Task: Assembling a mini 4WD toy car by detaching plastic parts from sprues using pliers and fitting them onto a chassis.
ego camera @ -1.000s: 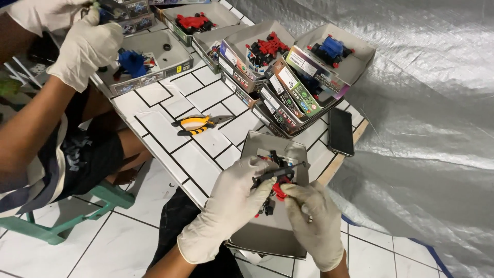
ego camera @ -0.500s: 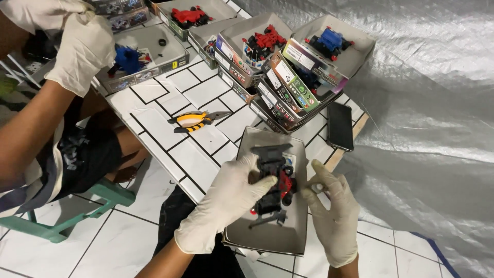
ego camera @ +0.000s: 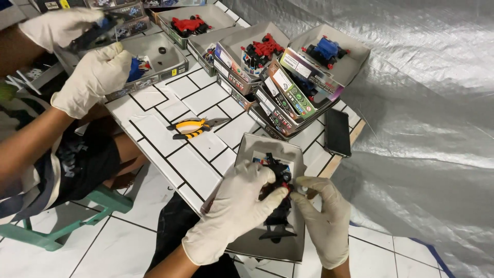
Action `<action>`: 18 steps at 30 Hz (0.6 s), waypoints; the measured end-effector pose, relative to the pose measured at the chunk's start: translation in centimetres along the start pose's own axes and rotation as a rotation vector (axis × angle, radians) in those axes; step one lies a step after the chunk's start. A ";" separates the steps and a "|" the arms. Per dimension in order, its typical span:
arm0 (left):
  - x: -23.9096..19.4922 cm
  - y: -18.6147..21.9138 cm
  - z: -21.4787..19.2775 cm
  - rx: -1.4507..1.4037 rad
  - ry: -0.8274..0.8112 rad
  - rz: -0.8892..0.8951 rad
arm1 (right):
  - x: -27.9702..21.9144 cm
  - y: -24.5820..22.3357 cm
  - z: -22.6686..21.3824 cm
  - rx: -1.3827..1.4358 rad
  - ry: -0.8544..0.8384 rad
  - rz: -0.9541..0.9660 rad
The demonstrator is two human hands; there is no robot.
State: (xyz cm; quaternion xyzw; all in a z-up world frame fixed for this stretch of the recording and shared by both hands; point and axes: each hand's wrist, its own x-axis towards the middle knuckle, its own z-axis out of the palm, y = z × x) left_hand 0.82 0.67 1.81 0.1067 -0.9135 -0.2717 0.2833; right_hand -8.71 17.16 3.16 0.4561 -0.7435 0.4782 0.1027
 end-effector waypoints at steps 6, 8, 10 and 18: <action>-1.4 0.7 -1.7 -0.637 -0.154 -0.143 | 1.4 -1.3 1.4 0.591 -0.111 0.113; -2.4 -0.4 -1.2 -0.666 -0.061 -0.108 | 2.1 -1.9 1.3 0.528 -0.182 0.100; -3.4 -1.3 -1.7 -0.693 0.035 -0.073 | 3.2 -2.7 1.3 0.465 -0.253 0.084; -6.6 -5.4 -5.6 -0.922 0.334 -0.627 | 13.5 -2.6 9.4 -0.145 -0.764 -0.065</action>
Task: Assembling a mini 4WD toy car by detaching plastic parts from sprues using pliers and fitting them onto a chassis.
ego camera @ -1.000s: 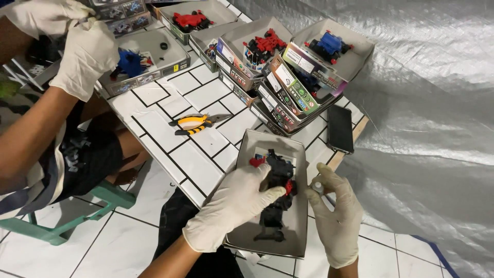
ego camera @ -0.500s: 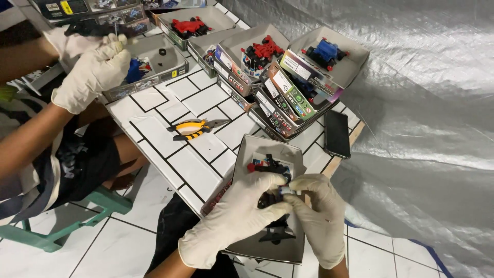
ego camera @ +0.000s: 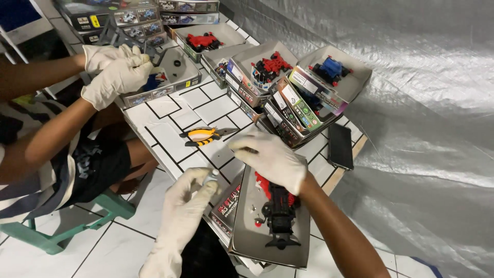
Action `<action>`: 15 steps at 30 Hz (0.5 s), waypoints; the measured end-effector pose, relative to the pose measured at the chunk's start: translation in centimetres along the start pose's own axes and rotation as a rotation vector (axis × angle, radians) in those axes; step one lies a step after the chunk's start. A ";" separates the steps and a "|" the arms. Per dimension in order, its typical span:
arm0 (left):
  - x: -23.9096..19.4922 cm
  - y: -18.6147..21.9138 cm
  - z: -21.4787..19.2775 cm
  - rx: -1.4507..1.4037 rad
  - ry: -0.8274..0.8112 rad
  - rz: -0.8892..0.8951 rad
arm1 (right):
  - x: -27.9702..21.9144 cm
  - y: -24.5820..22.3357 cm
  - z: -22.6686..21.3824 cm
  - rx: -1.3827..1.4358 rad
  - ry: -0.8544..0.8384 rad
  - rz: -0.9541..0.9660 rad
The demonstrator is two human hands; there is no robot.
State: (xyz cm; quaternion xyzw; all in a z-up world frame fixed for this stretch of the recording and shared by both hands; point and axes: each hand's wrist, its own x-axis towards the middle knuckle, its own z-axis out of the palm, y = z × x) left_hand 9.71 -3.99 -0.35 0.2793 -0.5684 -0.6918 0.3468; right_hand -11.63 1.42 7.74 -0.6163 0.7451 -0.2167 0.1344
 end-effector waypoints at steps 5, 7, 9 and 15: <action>-0.6 -0.4 -0.8 -0.101 0.159 -0.063 | 8.4 2.6 6.1 -0.211 -0.325 -0.174; -0.8 -0.8 -1.4 -0.175 0.184 -0.075 | 10.0 3.4 8.1 -0.195 -0.345 -0.286; -1.2 -0.4 -1.9 -0.128 0.198 -0.099 | 9.9 1.8 7.6 -0.304 -0.469 -0.190; -1.2 0.3 -2.8 -0.159 0.251 -0.137 | 8.6 -1.8 4.0 -0.334 -0.524 0.358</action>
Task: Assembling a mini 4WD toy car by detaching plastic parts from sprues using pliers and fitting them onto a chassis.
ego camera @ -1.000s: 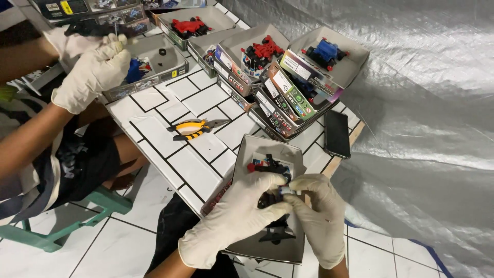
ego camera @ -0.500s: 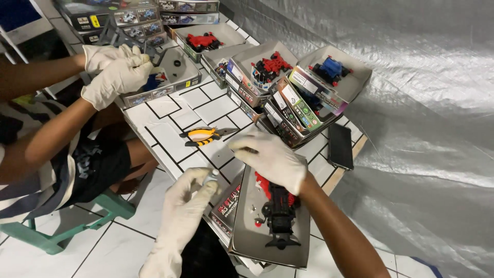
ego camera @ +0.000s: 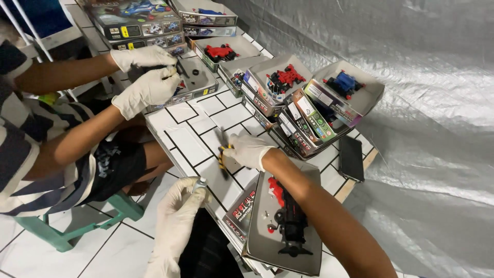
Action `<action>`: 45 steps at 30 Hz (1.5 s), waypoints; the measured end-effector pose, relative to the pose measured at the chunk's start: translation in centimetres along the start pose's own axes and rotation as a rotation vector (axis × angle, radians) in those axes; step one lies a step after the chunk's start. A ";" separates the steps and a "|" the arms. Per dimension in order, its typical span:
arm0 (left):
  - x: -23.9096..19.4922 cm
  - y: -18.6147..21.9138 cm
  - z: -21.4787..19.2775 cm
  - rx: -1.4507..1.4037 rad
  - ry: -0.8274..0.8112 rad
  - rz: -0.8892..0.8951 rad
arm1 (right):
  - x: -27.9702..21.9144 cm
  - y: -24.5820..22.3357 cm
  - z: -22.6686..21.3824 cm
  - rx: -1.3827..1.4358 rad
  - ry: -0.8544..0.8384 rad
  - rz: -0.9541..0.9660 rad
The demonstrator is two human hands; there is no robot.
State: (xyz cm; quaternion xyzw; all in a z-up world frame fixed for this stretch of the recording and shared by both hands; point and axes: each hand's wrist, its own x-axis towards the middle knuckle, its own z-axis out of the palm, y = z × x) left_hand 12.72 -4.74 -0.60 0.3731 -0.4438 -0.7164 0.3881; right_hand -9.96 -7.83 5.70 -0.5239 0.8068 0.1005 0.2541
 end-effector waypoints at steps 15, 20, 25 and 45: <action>0.0 -0.6 0.1 -0.021 -0.047 0.036 | 5.3 2.7 3.2 -0.223 0.341 -0.258; -0.2 0.0 0.6 -0.009 -0.089 0.068 | -3.2 1.3 -1.3 0.451 0.471 -0.097; -0.1 0.3 1.8 -0.035 -0.142 0.112 | -12.3 3.8 -0.9 0.620 0.643 0.174; -2.1 2.1 10.3 0.186 -0.425 -0.036 | -19.7 9.9 12.5 1.263 1.062 -0.326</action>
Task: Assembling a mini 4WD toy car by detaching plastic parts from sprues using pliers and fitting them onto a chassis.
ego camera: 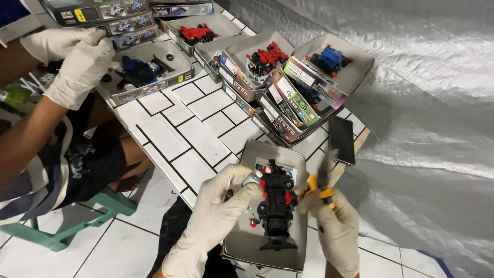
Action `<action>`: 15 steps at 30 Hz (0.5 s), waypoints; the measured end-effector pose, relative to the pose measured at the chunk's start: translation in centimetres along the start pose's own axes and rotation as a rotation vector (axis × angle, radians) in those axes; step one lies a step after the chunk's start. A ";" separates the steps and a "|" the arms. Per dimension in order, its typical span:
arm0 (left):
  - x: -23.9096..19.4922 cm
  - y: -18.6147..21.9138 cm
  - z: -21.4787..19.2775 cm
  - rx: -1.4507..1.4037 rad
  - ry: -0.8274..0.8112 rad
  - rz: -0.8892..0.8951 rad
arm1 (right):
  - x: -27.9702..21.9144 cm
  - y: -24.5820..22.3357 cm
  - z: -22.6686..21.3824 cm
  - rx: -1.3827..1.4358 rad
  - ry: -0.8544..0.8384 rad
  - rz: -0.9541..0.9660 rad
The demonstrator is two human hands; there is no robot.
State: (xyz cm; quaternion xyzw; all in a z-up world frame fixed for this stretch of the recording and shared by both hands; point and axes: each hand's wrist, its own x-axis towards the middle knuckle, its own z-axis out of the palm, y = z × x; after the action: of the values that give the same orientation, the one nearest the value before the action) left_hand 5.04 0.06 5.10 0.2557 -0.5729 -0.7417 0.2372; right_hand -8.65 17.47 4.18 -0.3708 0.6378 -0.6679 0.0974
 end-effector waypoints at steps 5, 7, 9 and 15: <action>0.5 -0.8 -0.3 0.011 0.037 -0.022 | -0.1 1.3 -1.2 -0.471 -0.225 -0.165; 0.4 -0.8 -0.3 0.022 0.057 -0.052 | -0.4 1.5 -1.4 -0.501 -0.205 -0.083; 0.4 -0.9 -0.2 0.030 0.020 -0.052 | -0.1 1.0 -1.3 -0.531 -0.237 -0.179; 0.3 -1.1 -0.4 0.063 0.024 -0.014 | -0.2 0.6 -1.0 -0.592 -0.234 -0.186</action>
State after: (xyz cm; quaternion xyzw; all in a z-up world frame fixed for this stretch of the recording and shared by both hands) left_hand 5.01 -0.21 3.95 0.2760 -0.5911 -0.7219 0.2309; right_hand -9.32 18.27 3.62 -0.5138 0.7524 -0.4123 -0.0033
